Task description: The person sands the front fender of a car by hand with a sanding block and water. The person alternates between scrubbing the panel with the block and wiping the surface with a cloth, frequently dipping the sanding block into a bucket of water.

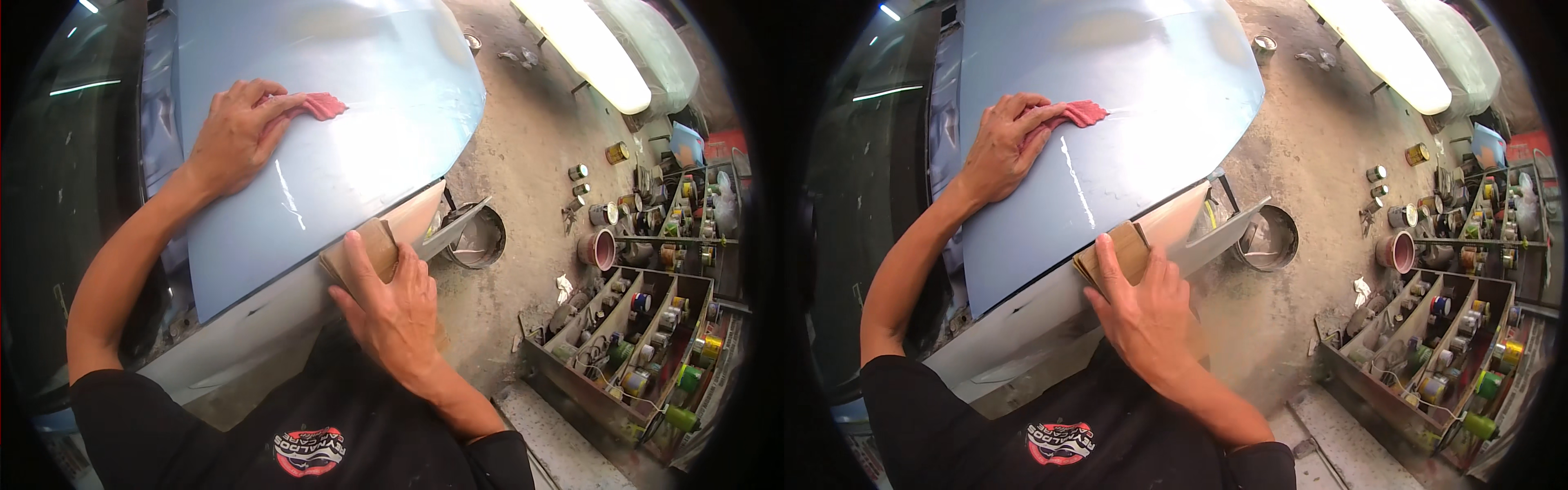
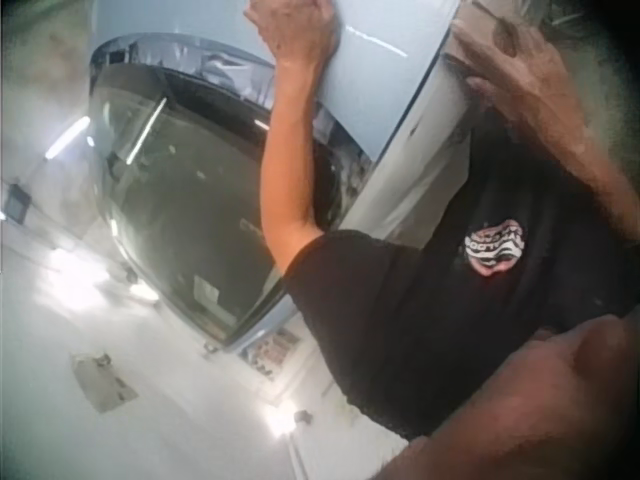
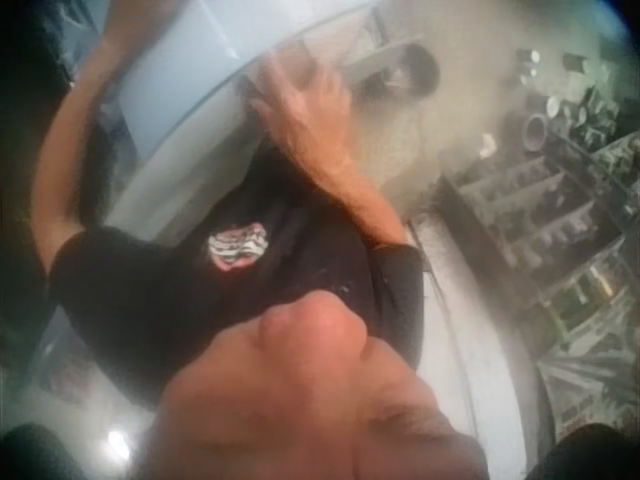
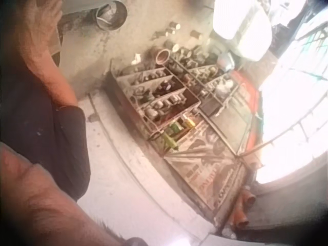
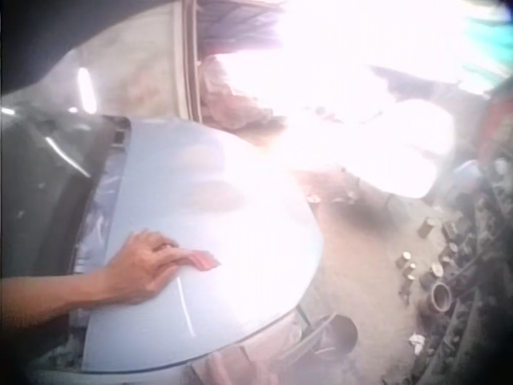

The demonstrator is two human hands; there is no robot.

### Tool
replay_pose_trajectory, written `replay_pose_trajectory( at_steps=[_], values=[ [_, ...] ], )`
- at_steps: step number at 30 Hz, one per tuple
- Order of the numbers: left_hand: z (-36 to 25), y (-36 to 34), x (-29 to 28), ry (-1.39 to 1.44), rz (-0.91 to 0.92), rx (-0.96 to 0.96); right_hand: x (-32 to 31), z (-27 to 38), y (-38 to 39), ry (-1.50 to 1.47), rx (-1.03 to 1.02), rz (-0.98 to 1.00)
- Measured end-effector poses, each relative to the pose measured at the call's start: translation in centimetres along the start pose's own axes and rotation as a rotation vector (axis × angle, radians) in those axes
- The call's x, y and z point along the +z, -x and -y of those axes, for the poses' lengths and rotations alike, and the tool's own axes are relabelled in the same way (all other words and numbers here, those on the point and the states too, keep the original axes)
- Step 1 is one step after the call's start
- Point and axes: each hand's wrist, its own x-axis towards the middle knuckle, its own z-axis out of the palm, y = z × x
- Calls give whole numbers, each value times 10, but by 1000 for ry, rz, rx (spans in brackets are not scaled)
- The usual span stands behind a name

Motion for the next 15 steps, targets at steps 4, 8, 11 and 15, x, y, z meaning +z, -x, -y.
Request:
replay_pose_trajectory(
  at_steps=[4,8,11,15],
  values=[
    [4,3,-2,-21,-18,0,2,-74,-37,12,191,-66],
    [-1,-2,-3,-23,-34,27,-3,-51,-17,-8,95,-55],
    [4,3,-1,-10,-21,15,1,-7,-4,-25,-29,-64],
    [-2,-4,-3,-12,-47,32,3,-106,-40,11,172,-132]
  ],
)
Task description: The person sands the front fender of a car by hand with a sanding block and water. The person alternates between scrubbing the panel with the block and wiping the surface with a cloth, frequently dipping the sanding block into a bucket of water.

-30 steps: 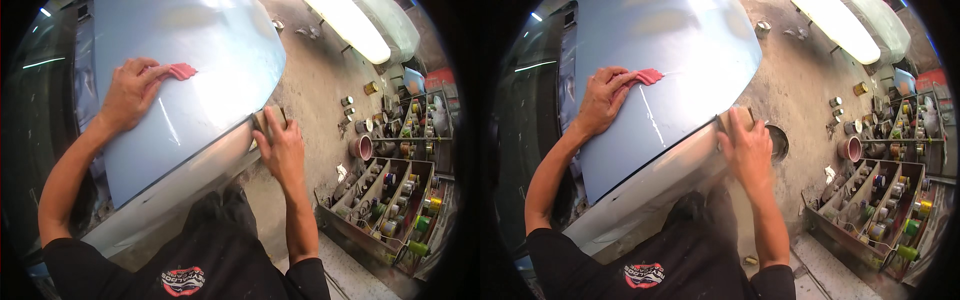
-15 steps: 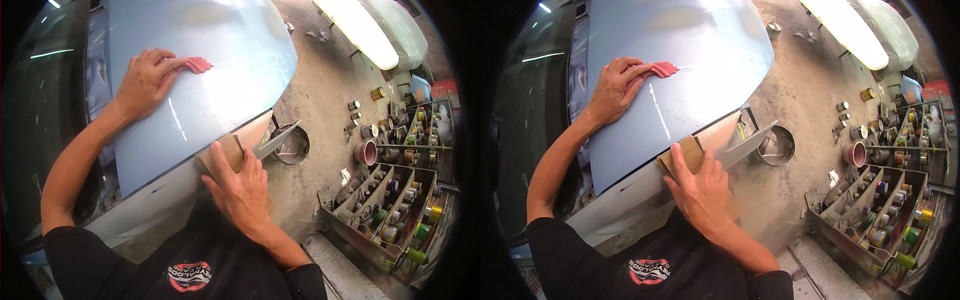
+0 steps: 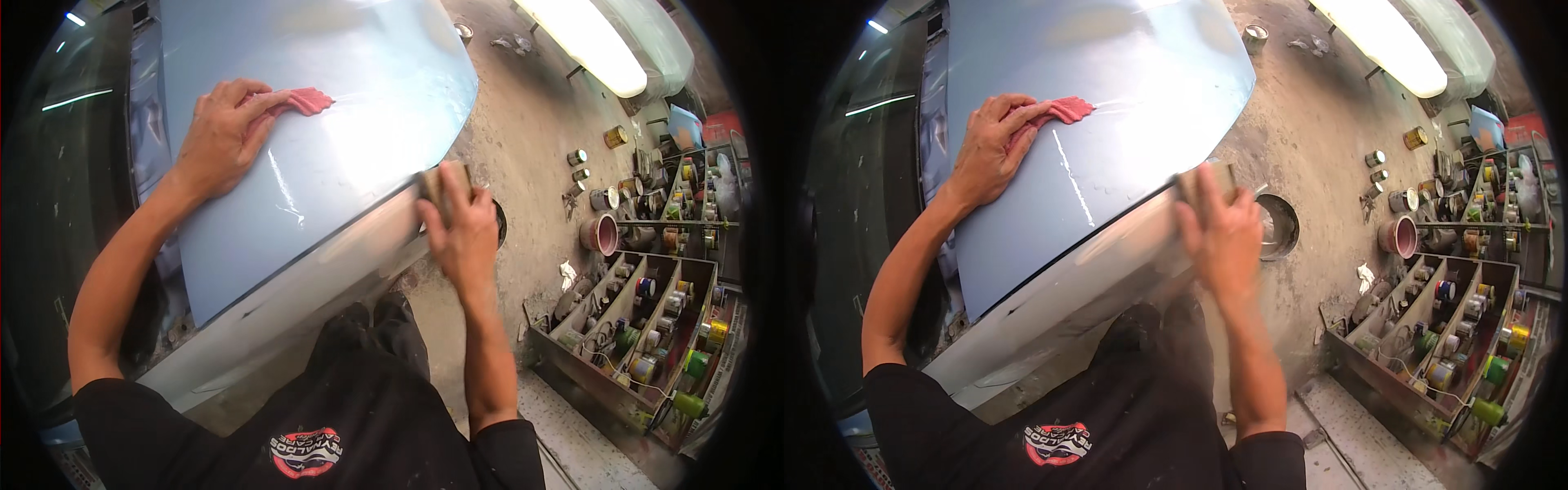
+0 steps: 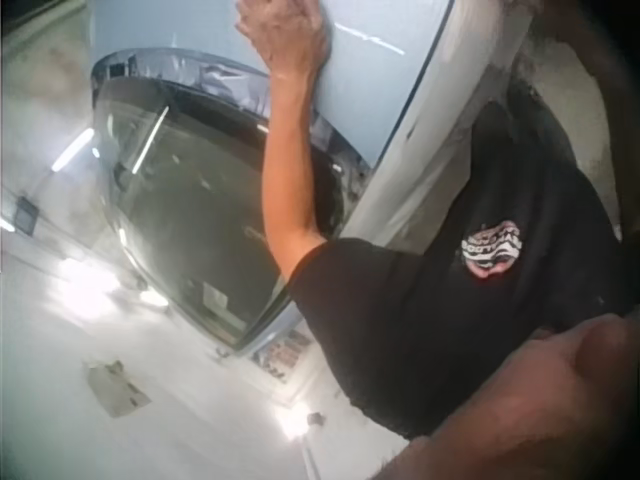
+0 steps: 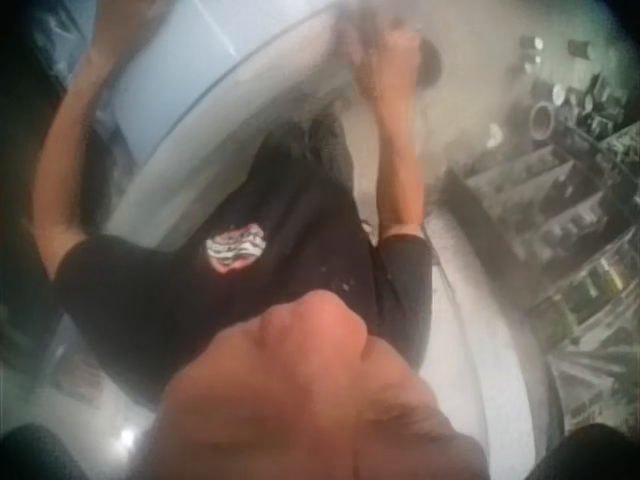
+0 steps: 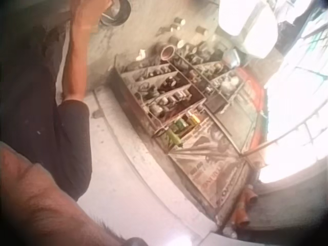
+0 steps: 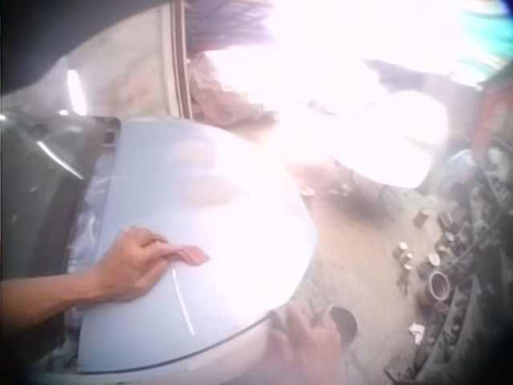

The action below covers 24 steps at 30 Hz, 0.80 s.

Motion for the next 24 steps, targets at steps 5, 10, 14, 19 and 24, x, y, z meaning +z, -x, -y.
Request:
replay_pose_trajectory(
  at_steps=[5,10,14,19,24],
  values=[
    [0,3,2,13,59,-34,1,63,47,-112,-196,18],
    [1,3,-1,2,66,-32,16,4,8,-43,35,-64],
    [2,2,-7,-9,58,-39,12,14,15,-49,-12,-26],
    [4,4,-1,16,56,-7,21,29,37,-142,-128,-65],
    [0,2,-6,-5,76,-16,21,4,13,-85,71,-82]
  ],
)
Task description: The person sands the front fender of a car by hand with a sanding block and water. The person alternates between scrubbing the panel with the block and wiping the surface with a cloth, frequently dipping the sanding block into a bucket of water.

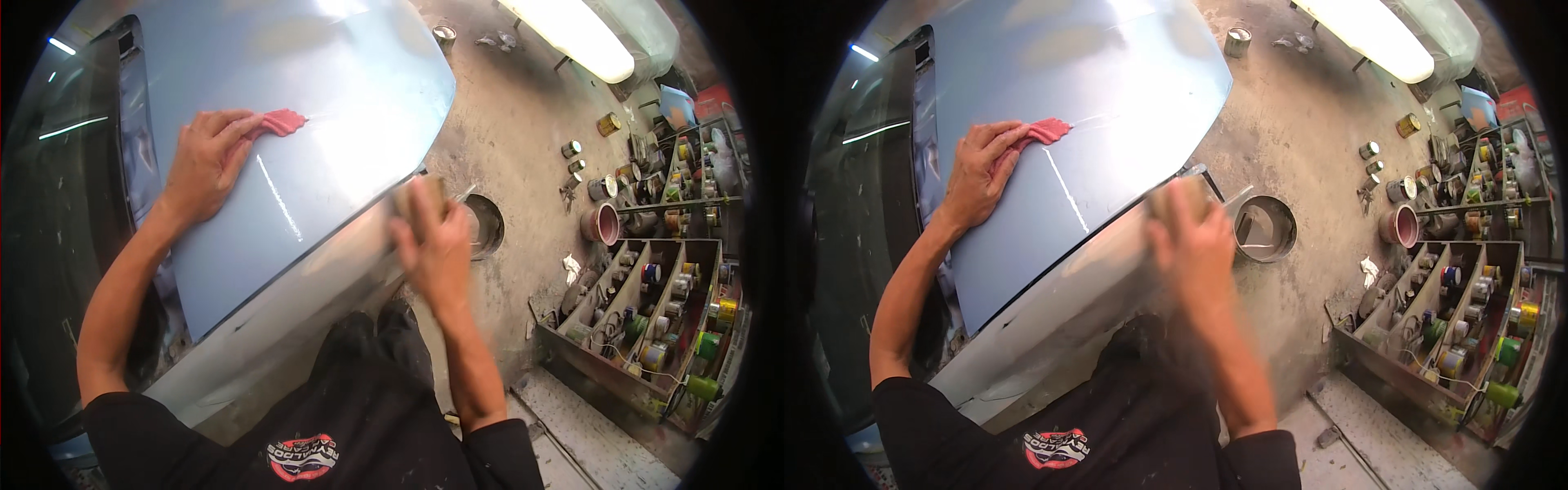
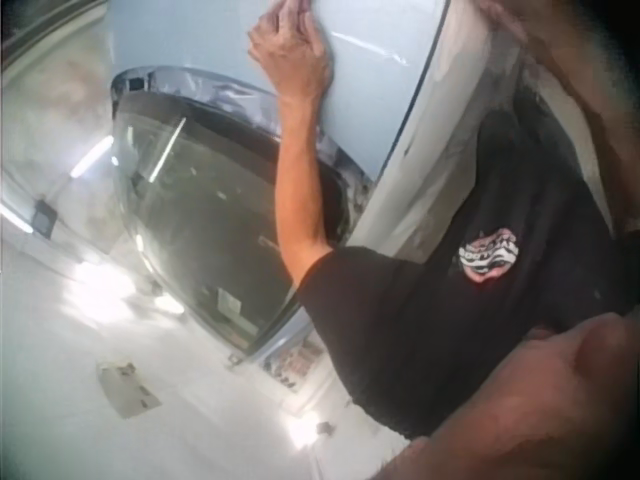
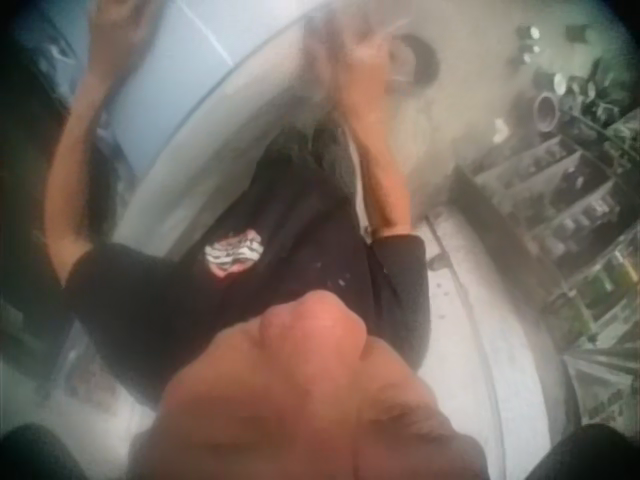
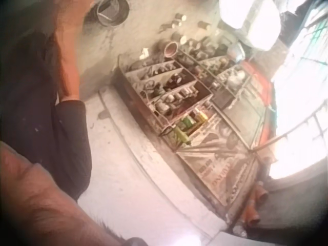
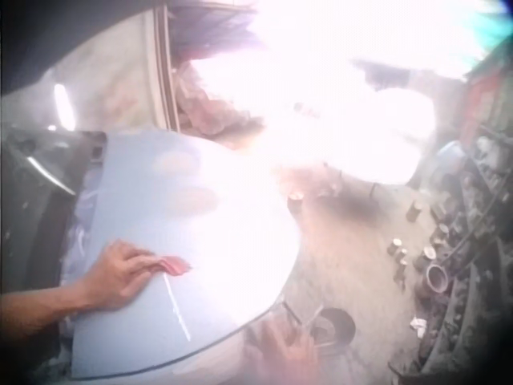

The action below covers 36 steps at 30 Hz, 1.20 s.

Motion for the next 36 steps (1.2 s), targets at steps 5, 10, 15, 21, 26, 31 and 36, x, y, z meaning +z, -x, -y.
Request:
replay_pose_trajectory(
  at_steps=[5,10,15,21,26,31,36],
  values=[
    [5,3,5,41,-33,33,4,24,29,-11,-129,-36],
    [9,-3,0,41,-47,76,0,-83,-38,-162,255,34],
    [-17,35,-10,204,74,159,-8,-187,46,-362,354,19],
    [-111,60,6,123,205,332,-35,-296,215,-217,836,62],
    [-145,-53,92,45,120,473,-35,-307,289,-64,1053,210],
    [-142,-141,130,45,205,547,-15,-334,345,-179,1117,198],
    [-133,-143,95,108,27,415,-14,-355,338,-263,1070,164]
  ],
)
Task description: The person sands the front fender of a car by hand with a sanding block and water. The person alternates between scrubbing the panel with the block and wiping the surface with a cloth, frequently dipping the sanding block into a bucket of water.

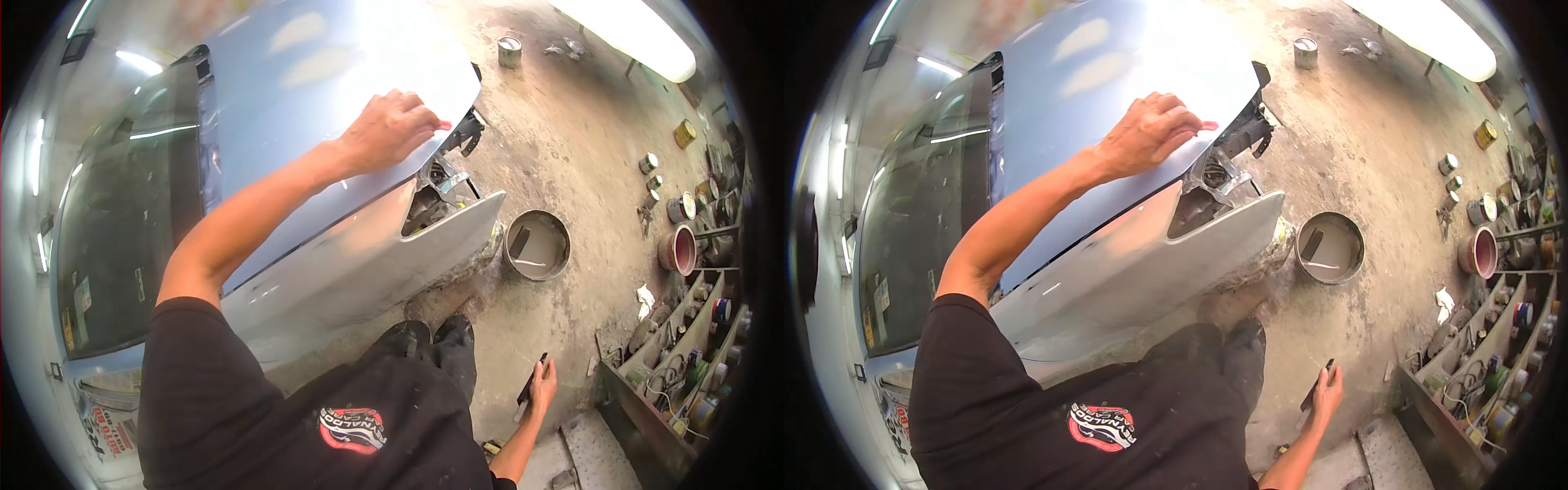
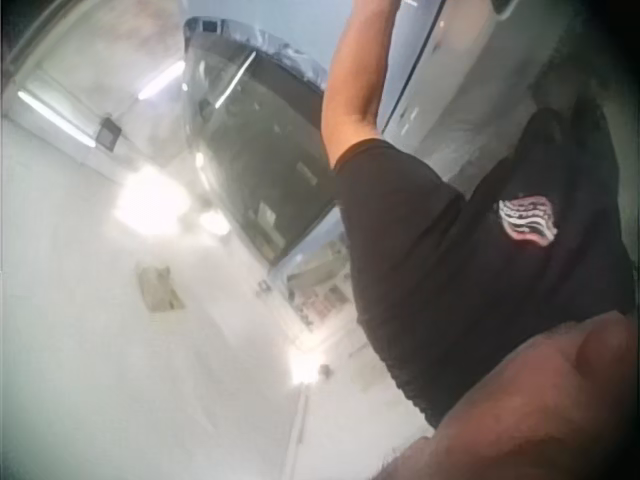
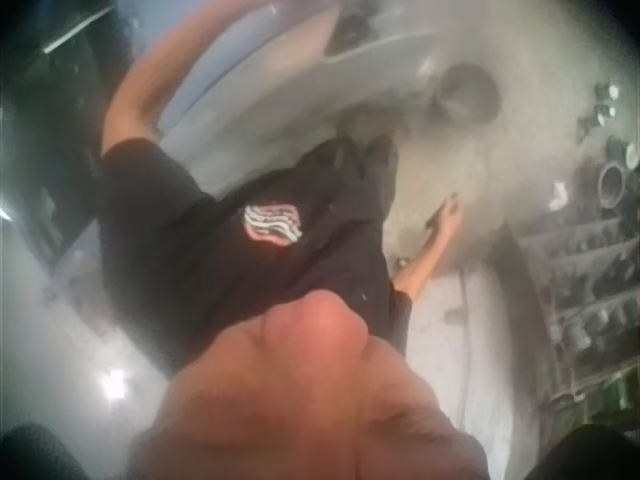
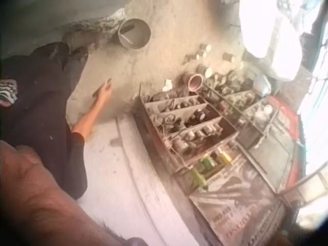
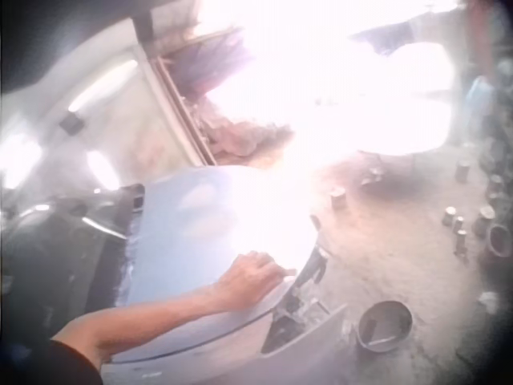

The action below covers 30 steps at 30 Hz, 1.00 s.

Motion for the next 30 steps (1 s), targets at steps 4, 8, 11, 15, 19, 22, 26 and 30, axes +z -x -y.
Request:
replay_pose_trajectory(
  at_steps=[4,8,11,15,19,22,26,30],
  values=[
    [-7,63,-2,5,-13,-140,9,81,-24,136,-180,16],
    [-49,94,-14,15,-47,-49,23,171,-26,153,-409,-43],
    [-58,145,-36,28,-22,-35,43,244,-3,102,-591,-33],
    [-55,211,-85,76,86,-139,78,333,60,-55,-839,-1],
    [-24,229,-103,96,50,-197,104,404,110,-26,-1025,-65],
    [-2,222,-106,59,15,-301,127,439,129,17,-1167,-230],
    [1,203,-103,23,16,-344,151,438,156,48,-1085,-272],
    [11,216,-97,81,14,-341,172,405,246,2,-1308,-220]
  ],
)
